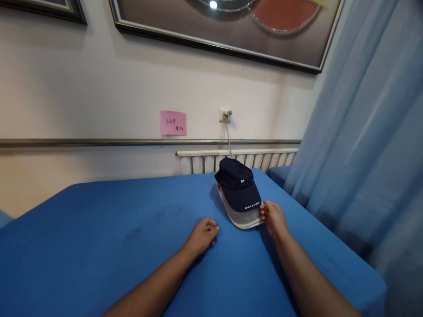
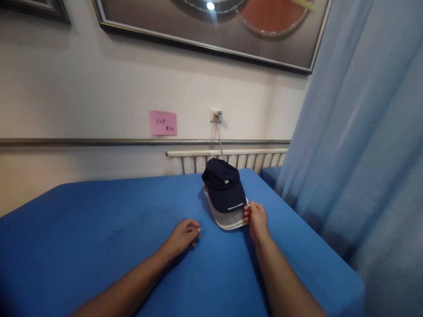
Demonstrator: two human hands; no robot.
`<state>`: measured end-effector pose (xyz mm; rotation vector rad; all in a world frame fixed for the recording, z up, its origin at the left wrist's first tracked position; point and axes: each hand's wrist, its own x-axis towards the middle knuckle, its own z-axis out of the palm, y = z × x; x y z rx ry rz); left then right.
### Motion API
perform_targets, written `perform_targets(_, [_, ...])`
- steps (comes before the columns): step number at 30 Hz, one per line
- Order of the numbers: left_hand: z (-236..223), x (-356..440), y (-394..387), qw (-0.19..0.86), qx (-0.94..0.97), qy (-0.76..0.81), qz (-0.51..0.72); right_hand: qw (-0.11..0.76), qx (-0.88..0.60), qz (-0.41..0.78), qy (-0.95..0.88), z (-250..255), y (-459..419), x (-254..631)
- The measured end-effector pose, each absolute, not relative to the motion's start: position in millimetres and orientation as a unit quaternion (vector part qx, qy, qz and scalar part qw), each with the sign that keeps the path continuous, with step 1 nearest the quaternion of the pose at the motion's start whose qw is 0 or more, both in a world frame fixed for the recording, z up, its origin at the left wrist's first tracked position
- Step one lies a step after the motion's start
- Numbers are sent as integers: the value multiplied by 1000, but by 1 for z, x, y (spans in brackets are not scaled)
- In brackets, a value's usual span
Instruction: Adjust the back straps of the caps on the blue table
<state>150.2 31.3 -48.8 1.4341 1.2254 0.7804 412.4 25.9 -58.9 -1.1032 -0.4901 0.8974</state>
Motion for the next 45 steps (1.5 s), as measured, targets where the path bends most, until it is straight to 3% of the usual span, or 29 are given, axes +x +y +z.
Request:
perform_targets(7, [-37,67,-4,460,656,520,295,723,-535,357,-252,-48,-15,374])
perform_targets(18, [-26,31,-34,368,727,520,255,438,-533,601,-404,-62,-49,233])
perform_targets(26, [-16,12,-34,357,720,547,237,420,-556,598,-397,-54,-34,217])
perform_targets(31, [34,2,-18,346,712,557,252,559,-514,448,-472,-16,-16,224])
perform_targets(35, [101,10,-28,196,724,568,338,641,-470,250,-553,37,-13,231])
perform_targets(38, [134,23,-47,93,695,532,474,678,-412,78,-605,69,-20,233])
perform_targets(42, [134,37,-62,-84,626,407,660,695,-316,-58,-643,83,-29,233])
perform_targets(45, [119,38,-53,-159,635,380,654,678,-306,-91,-663,77,-27,231])
